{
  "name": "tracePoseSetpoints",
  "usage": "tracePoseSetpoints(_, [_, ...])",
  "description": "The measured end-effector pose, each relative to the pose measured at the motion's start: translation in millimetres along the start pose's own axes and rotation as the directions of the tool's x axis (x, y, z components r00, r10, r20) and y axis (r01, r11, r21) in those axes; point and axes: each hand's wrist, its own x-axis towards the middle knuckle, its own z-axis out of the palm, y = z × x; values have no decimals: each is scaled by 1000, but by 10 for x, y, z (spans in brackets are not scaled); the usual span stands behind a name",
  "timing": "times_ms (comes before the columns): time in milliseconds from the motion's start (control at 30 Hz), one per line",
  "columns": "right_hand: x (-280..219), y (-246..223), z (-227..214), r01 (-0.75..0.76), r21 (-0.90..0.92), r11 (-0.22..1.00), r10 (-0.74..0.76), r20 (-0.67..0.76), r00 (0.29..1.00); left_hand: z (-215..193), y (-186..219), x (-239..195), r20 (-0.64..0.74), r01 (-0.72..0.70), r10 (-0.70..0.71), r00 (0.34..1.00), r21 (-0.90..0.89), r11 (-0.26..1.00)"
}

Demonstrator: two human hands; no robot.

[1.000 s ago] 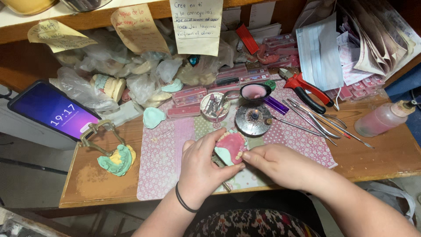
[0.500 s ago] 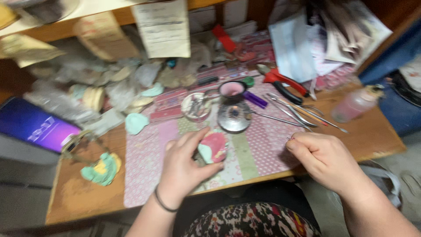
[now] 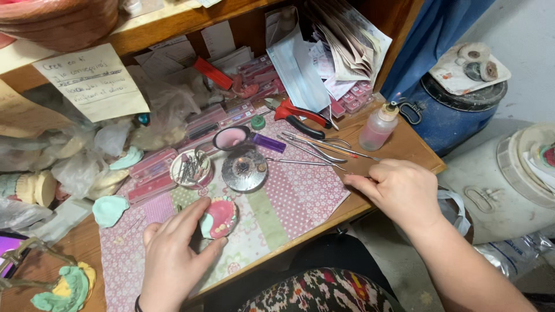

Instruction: The person uses a metal spatula to smooth and shape pink material on a dental cast. They then use tweezers to place small white pieces onto the cast and adjust them with their fingers. The person also uses pliers to manipulate a small metal component.

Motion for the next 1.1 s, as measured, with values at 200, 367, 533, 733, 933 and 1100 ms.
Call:
tracePoseSetpoints(200, [87, 3, 156, -138, 127, 982, 146, -59, 988, 46, 36, -47, -31, 35, -37, 999, -61, 998])
tracePoseSetpoints(367, [157, 71, 287, -172, 283, 944, 158, 73, 985, 54, 44, -44, -55, 40, -45, 998, -80, 996])
tracePoseSetpoints(533, [137, 71, 246, -224, 231, 947, 172, 225, 959, 70, 23, -53, -61, 34, -39, 997, -79, 996])
tracePoseSetpoints(733, [175, 47, 56, -225, 349, 910, 147, 236, 961, 93, 2, -56, -74, 2, -7, 997, -68, 998])
tracePoseSetpoints(933, [197, -288, 17, -216, 320, 922, 98, 346, 933, 63, 23, -50, -23, 110, -115, 993, -158, 981])
tracePoseSetpoints(1100, [183, -653, 117, 330, 644, 690, -474, 58, 878, 98, -45, -84, -109, 46, -59, 992, -116, 992])
